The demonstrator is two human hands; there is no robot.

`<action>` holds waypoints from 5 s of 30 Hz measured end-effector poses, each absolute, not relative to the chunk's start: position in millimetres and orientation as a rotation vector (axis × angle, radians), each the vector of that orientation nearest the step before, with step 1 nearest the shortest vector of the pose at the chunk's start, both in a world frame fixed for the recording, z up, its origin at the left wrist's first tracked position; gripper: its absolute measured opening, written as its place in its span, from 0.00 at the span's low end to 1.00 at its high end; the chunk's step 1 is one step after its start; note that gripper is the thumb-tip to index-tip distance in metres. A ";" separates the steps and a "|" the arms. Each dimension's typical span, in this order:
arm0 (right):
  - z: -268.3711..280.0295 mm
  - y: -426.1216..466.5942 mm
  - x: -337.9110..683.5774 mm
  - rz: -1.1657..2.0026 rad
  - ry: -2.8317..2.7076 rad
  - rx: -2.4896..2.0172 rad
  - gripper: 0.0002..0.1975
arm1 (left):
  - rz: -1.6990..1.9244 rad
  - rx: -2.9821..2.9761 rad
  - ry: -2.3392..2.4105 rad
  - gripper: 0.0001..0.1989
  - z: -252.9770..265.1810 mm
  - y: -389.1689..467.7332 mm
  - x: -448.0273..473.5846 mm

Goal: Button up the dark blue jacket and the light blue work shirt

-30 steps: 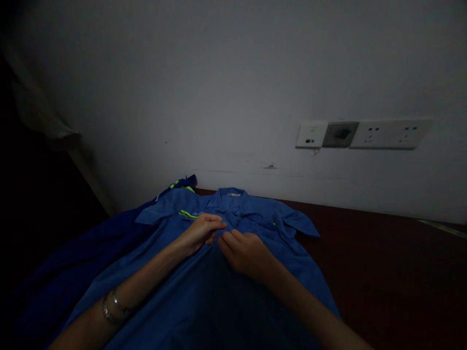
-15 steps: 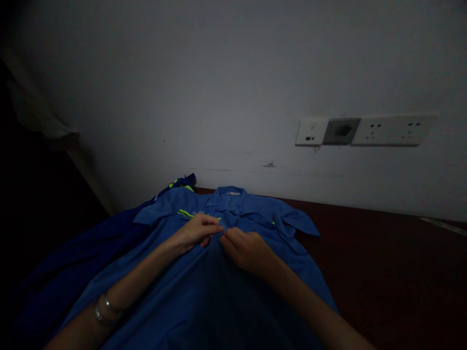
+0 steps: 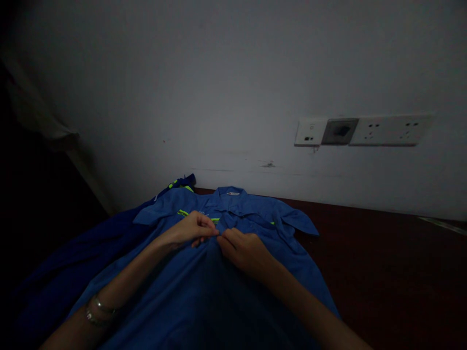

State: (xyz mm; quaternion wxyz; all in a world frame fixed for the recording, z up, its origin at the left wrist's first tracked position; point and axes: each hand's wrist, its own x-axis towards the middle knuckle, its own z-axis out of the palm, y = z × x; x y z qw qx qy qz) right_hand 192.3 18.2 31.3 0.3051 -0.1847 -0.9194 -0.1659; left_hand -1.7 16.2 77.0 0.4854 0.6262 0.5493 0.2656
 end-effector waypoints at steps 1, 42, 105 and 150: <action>31.5 17.8 192.1 -0.430 -2.439 -0.486 0.10 | 0.651 1.519 1.337 0.15 77.7 15.8 -1.4; 40.8 17.3 187.2 0.243 -2.386 -0.813 0.08 | 0.945 1.356 1.296 0.18 65.9 13.4 13.1; 40.4 26.5 191.0 0.532 -2.325 -0.695 0.03 | 0.627 1.729 1.432 0.12 84.1 13.5 -10.7; 28.8 27.1 186.5 0.398 -2.274 -0.835 0.07 | 0.597 2.122 1.289 0.07 78.1 -3.0 8.1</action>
